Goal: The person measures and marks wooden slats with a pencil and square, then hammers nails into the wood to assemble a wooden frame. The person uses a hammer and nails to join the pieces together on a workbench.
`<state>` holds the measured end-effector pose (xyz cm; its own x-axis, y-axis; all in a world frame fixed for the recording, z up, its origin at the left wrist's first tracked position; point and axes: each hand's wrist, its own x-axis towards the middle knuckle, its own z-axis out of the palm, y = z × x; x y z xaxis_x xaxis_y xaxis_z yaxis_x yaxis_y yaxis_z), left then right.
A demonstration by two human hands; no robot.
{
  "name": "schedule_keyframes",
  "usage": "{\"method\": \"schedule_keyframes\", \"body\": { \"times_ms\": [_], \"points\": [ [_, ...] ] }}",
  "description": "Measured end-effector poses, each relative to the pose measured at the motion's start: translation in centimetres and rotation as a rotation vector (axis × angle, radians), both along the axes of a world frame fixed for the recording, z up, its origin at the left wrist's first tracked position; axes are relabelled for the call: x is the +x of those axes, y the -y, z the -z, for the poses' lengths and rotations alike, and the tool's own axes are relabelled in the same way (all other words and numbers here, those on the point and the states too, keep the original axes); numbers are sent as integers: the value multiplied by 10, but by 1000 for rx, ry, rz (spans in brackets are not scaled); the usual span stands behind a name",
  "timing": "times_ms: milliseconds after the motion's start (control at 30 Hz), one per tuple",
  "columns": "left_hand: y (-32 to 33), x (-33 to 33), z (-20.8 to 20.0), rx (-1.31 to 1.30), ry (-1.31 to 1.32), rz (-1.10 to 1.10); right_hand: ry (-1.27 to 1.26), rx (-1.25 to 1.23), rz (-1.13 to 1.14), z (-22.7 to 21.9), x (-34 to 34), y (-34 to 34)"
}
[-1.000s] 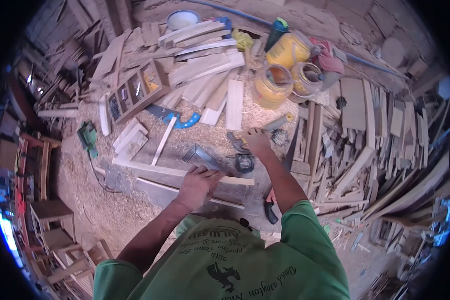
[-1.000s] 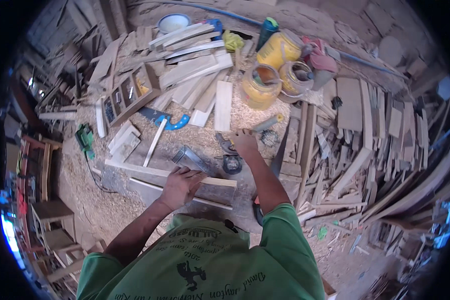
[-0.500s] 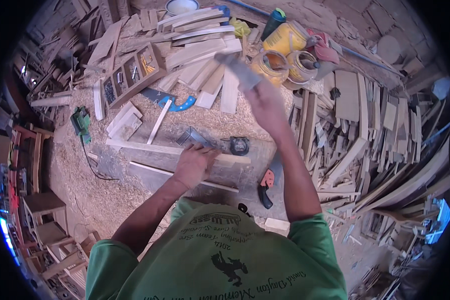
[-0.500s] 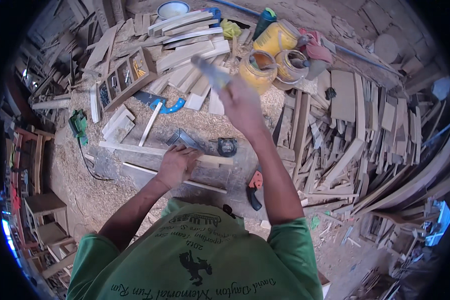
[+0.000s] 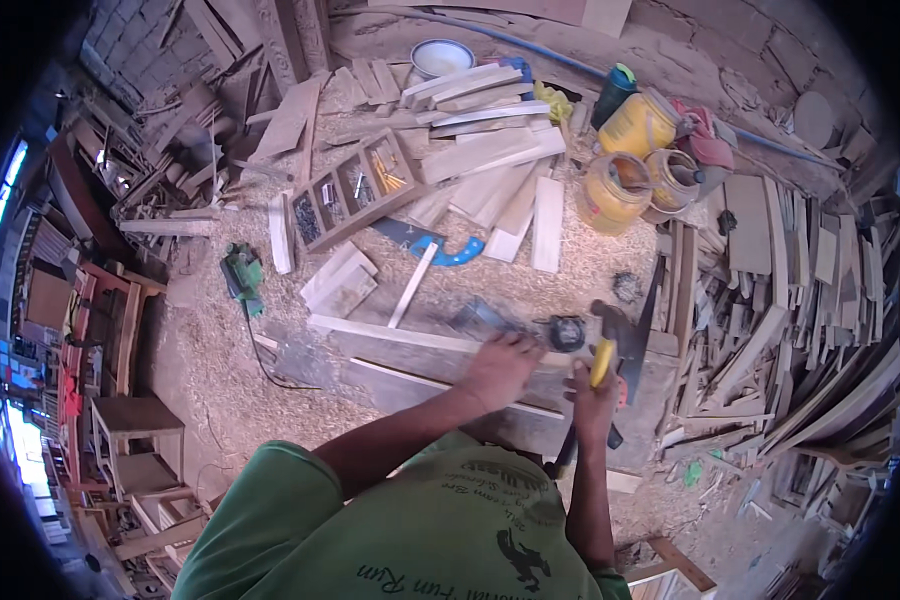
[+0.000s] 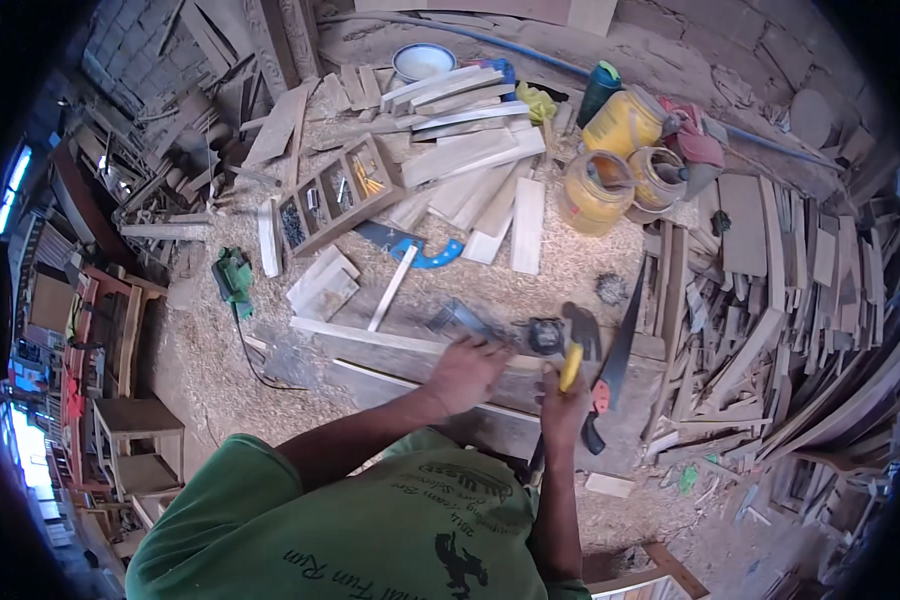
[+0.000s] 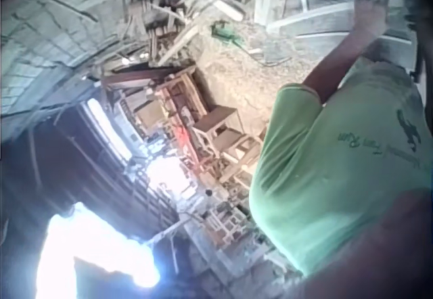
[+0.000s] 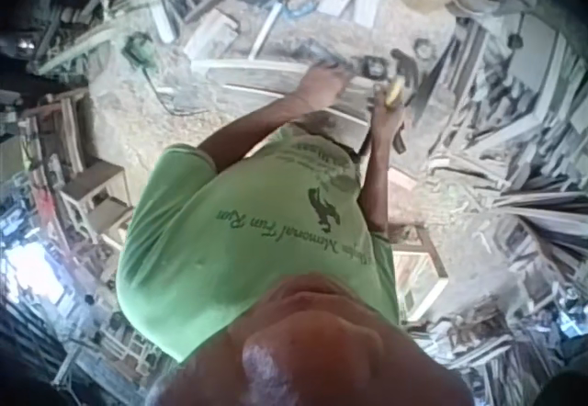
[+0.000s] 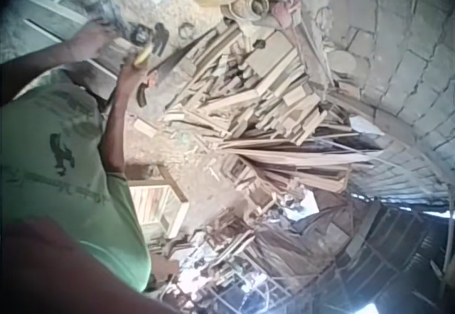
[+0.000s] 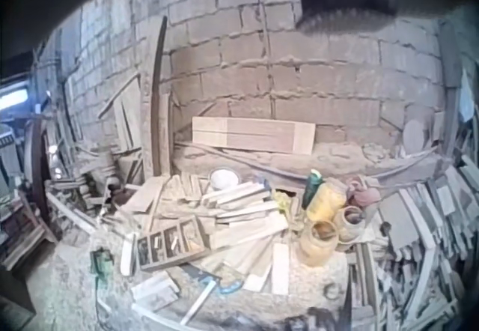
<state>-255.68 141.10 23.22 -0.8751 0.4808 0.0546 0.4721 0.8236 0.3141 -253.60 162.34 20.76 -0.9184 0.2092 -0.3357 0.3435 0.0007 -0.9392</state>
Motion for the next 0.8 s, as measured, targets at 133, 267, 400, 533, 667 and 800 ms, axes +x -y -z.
{"method": "schedule_keyframes", "body": {
  "times_ms": [133, 267, 400, 533, 667, 800],
  "points": [
    [2, 0, -1, 58, 25, 38, -58, -30, 103, 0, 0, 10],
    [1, -2, 25, 138, -5, 57, -57, -93, 176, 8, 1, 11],
    [28, -20, 15, 268, 130, 112, -44, -117, 201, 10, -1, 16],
    [162, -72, -13, 550, 92, -177, -22, -47, 227, 8, 1, 15],
    [387, -140, 47, 376, -234, -746, -45, -65, 219, 14, 1, 13],
    [511, -153, 73, 68, -219, -1058, -52, -56, 233, 10, 0, 21]
  ]
}}
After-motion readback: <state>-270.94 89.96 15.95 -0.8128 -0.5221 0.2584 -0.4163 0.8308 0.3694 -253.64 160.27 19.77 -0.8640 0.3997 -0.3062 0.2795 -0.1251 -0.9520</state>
